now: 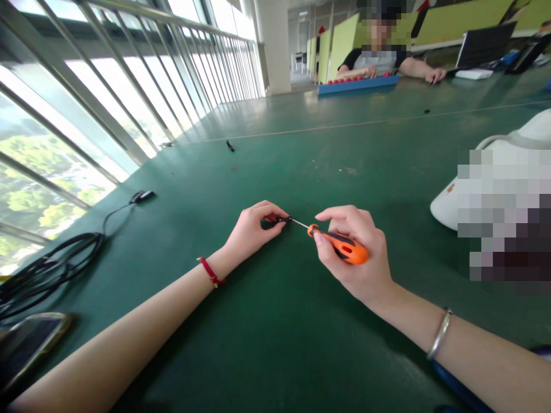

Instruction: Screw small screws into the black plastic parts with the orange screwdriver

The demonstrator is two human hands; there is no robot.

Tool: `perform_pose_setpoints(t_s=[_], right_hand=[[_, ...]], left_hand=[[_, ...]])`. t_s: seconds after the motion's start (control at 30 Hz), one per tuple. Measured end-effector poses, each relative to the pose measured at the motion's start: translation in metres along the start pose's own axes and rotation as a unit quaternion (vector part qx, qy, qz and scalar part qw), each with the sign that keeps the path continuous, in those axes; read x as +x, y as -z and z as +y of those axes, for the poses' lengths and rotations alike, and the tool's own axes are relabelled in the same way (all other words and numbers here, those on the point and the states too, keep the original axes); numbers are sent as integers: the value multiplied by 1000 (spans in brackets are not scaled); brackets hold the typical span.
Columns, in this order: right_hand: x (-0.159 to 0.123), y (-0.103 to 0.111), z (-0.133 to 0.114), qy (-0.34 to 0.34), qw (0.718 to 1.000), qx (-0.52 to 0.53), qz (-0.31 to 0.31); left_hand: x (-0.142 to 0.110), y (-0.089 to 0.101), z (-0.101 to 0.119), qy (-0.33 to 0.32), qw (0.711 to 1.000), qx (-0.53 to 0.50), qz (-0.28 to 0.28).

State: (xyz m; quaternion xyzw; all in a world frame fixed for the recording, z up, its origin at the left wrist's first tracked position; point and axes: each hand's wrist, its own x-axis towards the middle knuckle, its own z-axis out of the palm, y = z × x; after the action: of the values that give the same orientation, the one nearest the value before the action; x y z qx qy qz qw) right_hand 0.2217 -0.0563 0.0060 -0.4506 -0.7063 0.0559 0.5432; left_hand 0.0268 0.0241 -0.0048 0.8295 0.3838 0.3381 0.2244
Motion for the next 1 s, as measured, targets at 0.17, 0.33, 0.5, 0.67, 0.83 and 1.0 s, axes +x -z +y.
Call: perform_pose_setpoints(t_s=[0.17, 0.33, 0.5, 0.67, 0.83, 1.0], right_hand=[[2, -3, 7, 10, 996, 82, 43], [1, 1, 4, -3, 1000, 4, -7], [1, 0, 2, 10, 1000, 4, 20], [3, -3, 7, 0, 998, 58, 40], [1, 0, 2, -35, 999, -5, -1], [0, -3, 4, -4, 999, 32, 37]], left_hand=[[0, 0, 0, -3, 1000, 1, -1], [0, 0, 0, -1, 1000, -3, 0], [0, 0, 1, 1, 1000, -5, 5], [0, 0, 1, 0, 1000, -6, 0], [0, 0, 1, 2, 1000, -8, 4], [0, 0, 0, 0, 1000, -8, 6]])
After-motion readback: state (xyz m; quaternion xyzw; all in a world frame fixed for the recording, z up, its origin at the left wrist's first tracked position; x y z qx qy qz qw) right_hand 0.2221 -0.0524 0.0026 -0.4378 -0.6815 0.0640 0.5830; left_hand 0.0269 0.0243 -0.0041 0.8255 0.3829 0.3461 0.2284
